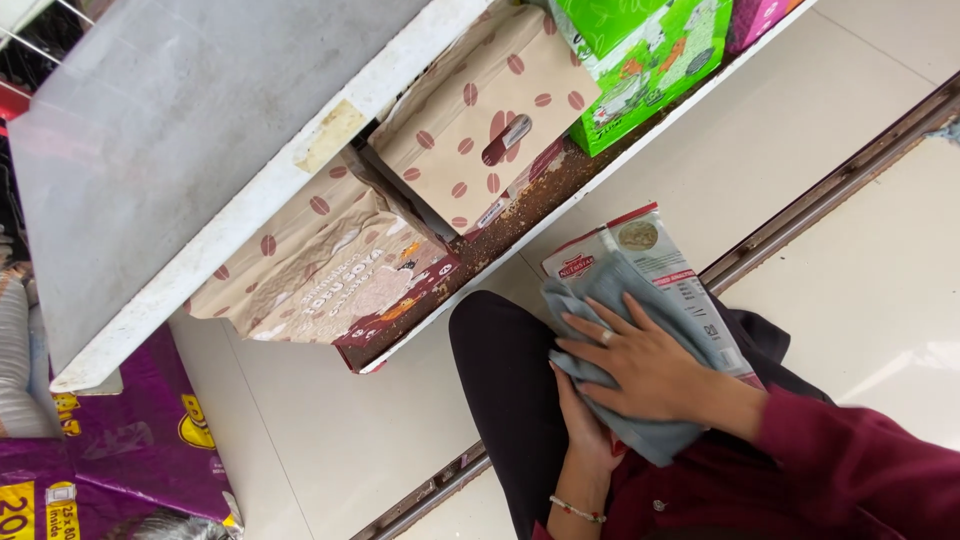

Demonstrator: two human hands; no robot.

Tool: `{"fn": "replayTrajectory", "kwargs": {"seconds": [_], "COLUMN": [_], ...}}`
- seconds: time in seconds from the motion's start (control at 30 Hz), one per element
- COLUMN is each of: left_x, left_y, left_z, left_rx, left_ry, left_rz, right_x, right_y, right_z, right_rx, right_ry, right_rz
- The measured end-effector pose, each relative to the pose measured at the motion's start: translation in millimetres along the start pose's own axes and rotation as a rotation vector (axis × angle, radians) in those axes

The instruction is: Wiping down bags of pet food with a cloth and organizing them on a grocery store shelf.

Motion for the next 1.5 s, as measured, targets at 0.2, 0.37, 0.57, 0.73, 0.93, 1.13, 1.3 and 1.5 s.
{"fn": "replayTrajectory", "kwargs": {"seconds": [0.2,0.37,0.57,0.73,0.93,1.13,1.3,1.5], "left_x": [5,-2,-9,-26,-37,-46,-75,-69], "left_y": [-3,10,22,57,124,153,118,-8], "left_z": [-11,2,13,42,100,135,145,96], "left_rx": [0.066,0.034,0.001,-0.002,0.278,0.194,-0.143,0.002], "left_ry": [0.03,0.166,0.177,0.245,0.819,1.048,1.223,0.449], "left_rz": [-0.112,-0.326,-0.34,-0.426,-0.934,-1.719,-1.595,-0.558], "right_x": [-32,-105,-153,-60,-18,-18,-36,-34], "right_y": [-22,-44,-68,-102,-57,-44,-48,-42], "right_z": [44,2,-29,-14,21,38,58,68], "right_rx": [-0.205,-0.269,-0.472,-0.47,-0.121,0.054,0.226,-0.719], "right_ry": [-0.151,0.175,0.333,0.204,0.346,-0.002,-0.337,-0.901], "right_rz": [0.053,-0.279,-0.257,-0.028,-0.712,-1.51,-2.118,-1.609]}}
Point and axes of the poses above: each hand's wrist, its own z-axis away from the middle knuckle, its own y-axis out of the palm, x = y × z, the point moved 3 cm from there along -z, towards the middle knuckle, and after that the axes turned 15 degrees about -z, right-handed, at the moved point
